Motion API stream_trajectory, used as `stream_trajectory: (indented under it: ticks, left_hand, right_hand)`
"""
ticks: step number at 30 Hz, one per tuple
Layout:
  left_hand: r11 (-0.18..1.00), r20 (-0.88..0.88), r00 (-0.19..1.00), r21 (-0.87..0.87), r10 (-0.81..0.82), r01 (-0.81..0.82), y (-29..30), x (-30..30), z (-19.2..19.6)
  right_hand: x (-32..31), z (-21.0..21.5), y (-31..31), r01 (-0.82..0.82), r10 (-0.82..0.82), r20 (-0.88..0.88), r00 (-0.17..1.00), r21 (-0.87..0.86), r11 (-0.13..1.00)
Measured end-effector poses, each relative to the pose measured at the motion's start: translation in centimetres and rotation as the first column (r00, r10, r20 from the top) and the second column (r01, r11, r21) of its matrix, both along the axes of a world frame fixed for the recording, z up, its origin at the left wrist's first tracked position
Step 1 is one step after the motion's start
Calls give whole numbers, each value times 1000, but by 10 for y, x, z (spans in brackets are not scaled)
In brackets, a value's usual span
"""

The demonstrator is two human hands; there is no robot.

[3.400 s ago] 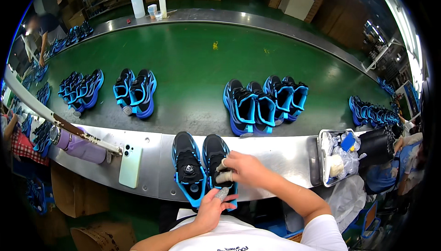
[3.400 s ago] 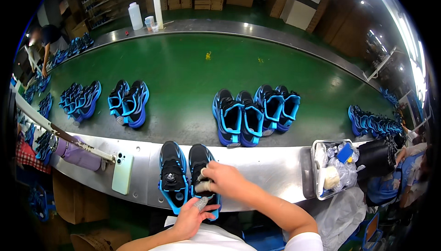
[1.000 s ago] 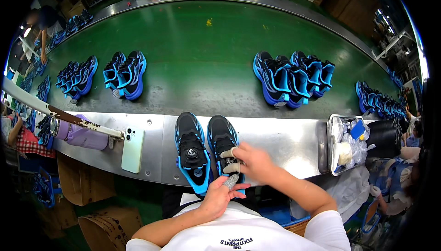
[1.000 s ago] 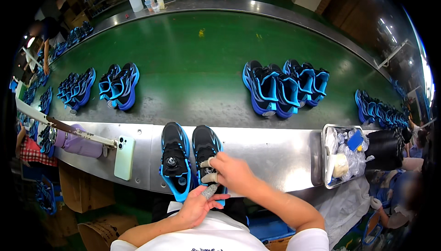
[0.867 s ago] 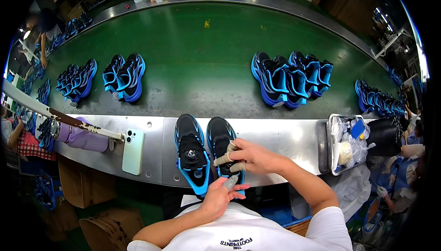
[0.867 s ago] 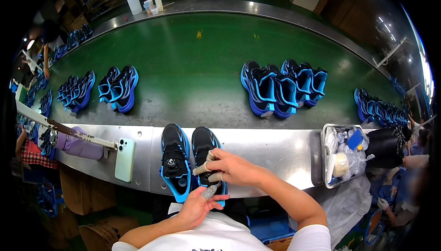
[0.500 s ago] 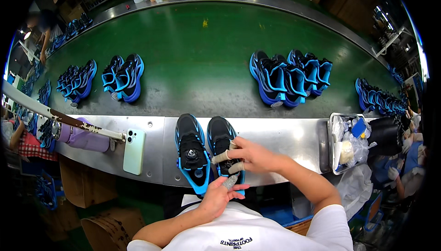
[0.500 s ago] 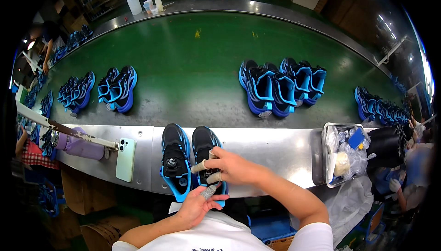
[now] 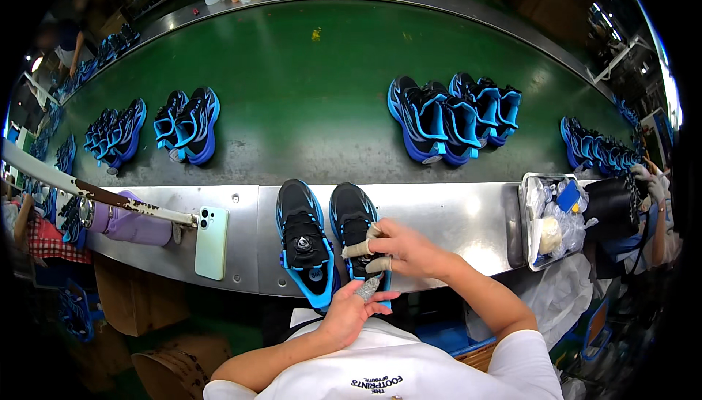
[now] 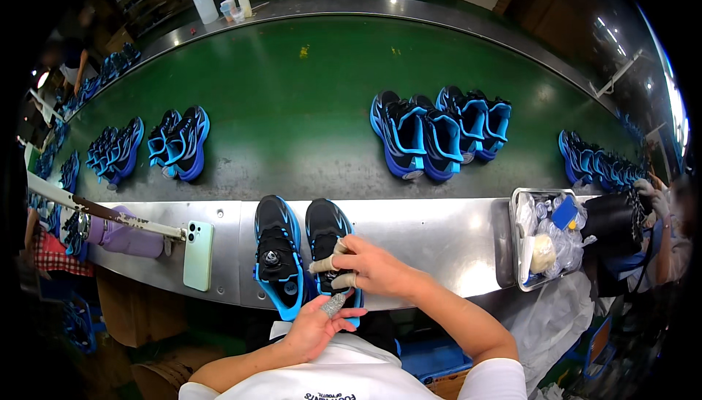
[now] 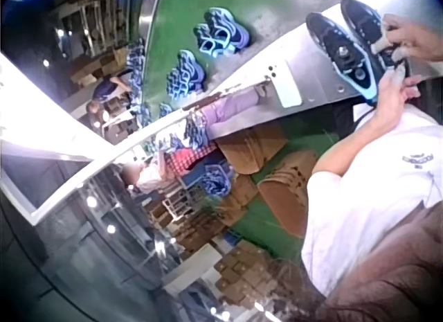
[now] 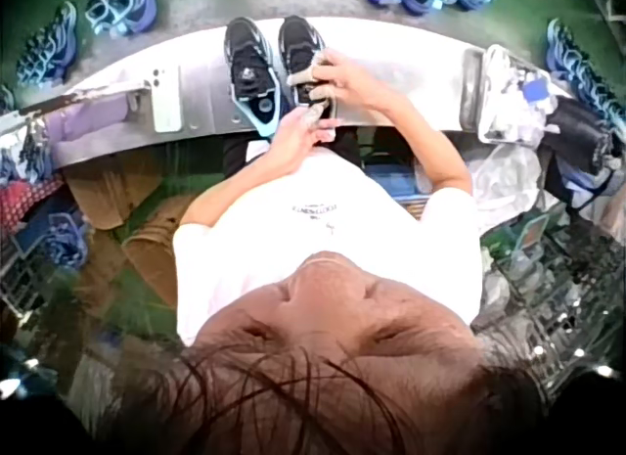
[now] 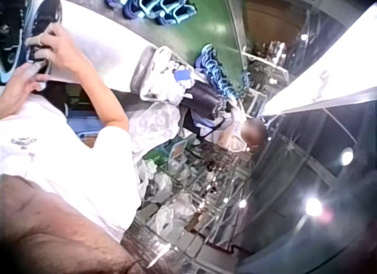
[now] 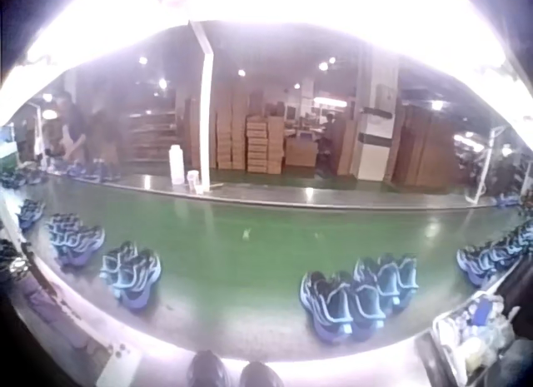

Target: The person cleans and finishes pairs of blue and black athletic shoes on an assembly line. They use a cloth to wipe the soles and upper portions of the shoes before placing them onto a moving conveyor belt.

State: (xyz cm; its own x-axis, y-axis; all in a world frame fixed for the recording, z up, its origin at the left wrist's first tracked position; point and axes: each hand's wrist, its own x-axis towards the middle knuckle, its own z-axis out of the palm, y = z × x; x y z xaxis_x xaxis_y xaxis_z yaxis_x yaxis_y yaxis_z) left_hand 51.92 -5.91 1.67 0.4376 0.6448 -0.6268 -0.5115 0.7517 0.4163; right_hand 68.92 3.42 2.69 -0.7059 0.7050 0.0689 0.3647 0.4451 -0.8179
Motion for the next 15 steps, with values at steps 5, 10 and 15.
stream_trajectory:
  ticks: [5,10,15]
  left_hand:
    - [998,28,997,6,-68,68,3,-1,1]
    - [477,-683,729,624,-54,620,27,-63,49]
    - [465,-791,303,572,532,675,60,-81,22]
  right_hand:
    - [-19,9,-31,300,-303,48,952,71,951]
    - [-11,6,2,190,-191,-4,982,-80,979]
    - [-70,-9,74,208,-201,-62,978,157,965]
